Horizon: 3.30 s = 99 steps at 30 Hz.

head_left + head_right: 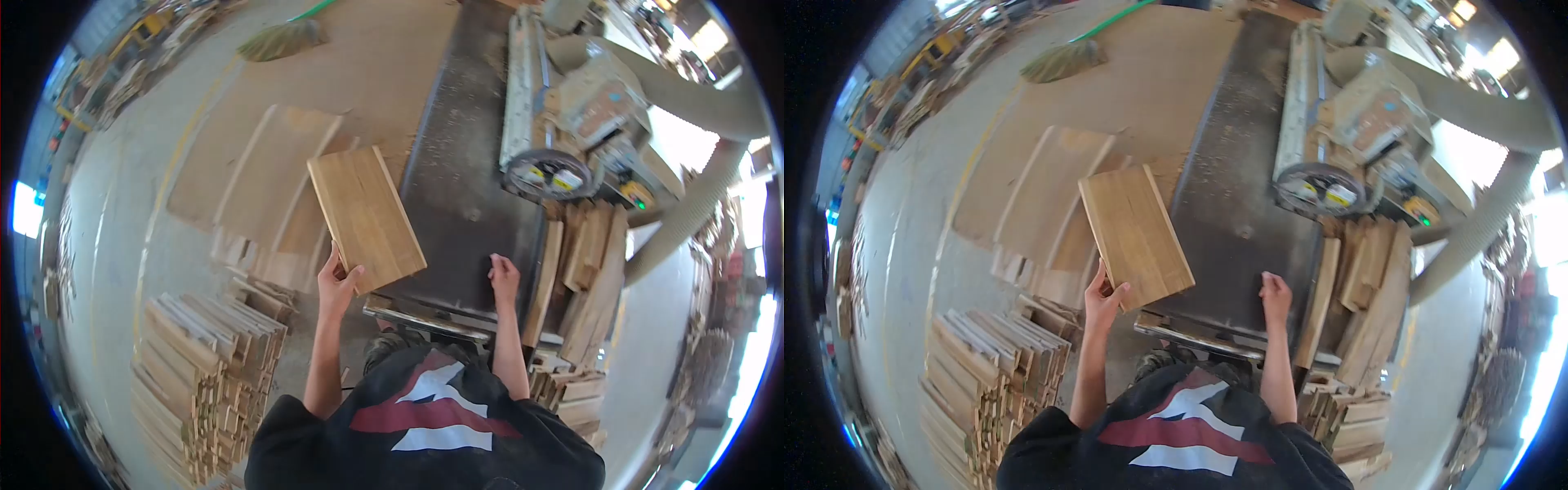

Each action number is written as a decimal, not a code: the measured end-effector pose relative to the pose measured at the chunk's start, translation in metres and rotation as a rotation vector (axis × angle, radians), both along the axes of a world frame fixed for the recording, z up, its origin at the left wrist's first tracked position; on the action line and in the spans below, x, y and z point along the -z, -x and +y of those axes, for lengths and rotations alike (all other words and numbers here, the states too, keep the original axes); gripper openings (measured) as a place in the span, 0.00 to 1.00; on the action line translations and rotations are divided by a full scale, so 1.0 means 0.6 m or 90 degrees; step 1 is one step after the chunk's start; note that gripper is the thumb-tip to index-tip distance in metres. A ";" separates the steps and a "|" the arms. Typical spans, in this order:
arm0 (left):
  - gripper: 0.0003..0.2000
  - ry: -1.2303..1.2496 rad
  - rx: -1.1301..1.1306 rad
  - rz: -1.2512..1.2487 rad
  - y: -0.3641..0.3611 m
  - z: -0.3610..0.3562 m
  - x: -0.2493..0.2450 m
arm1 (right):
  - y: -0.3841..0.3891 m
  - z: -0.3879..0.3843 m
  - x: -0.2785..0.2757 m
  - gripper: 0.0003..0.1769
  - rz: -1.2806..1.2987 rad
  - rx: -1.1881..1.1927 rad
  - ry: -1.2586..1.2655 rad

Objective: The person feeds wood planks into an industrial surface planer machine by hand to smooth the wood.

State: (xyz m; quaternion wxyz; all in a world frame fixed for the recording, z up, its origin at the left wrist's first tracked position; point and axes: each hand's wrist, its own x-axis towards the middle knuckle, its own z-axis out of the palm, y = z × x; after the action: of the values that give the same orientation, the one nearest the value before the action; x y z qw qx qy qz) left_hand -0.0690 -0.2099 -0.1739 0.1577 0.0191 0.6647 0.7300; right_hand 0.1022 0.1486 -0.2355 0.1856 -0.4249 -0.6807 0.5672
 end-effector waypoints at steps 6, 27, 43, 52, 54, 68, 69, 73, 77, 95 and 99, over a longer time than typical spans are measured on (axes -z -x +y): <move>0.46 0.227 0.257 0.032 -0.035 0.064 0.079 | -0.038 -0.047 -0.009 0.19 -0.043 -0.050 -0.201; 0.57 0.480 0.722 0.645 -0.098 0.283 0.081 | -0.215 -0.116 -0.017 0.27 0.003 0.206 0.598; 0.55 0.398 0.651 0.705 0.025 0.417 0.084 | -0.070 -0.006 -0.023 0.25 0.086 0.224 0.562; 0.50 0.381 0.624 0.751 0.125 0.511 0.084 | 0.040 0.084 -0.015 0.25 0.093 0.239 0.486; 0.50 0.385 0.624 0.741 0.142 0.529 0.082 | 0.066 0.095 -0.015 0.26 0.085 0.255 0.441; 0.31 0.367 0.221 0.478 0.150 0.612 0.118 | 0.167 0.165 -0.010 0.27 0.006 0.076 0.014; 0.31 0.351 0.202 0.482 0.153 0.626 0.116 | 0.156 0.153 -0.006 0.26 0.002 0.031 -0.071; 0.27 0.427 0.016 0.472 0.136 0.632 0.094 | 0.120 0.082 0.004 0.22 0.012 0.012 -0.214; 0.19 0.432 0.066 0.535 0.133 0.605 0.115 | 0.071 0.034 -0.015 0.18 -0.050 0.018 -0.246; 0.24 0.754 -0.353 0.476 0.461 -0.181 -0.004 | -0.021 -0.019 0.048 0.19 0.081 -0.027 -0.225; 0.31 0.709 -0.324 0.452 0.467 -0.248 0.075 | -0.013 -0.030 0.057 0.21 0.083 0.036 -0.344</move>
State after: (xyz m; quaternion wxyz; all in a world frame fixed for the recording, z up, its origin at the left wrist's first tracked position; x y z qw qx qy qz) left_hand -0.3493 -0.3588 -0.2187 -0.2581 0.0166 0.9344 0.2451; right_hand 0.1101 0.1305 -0.2699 0.3515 -0.3412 -0.7816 0.3861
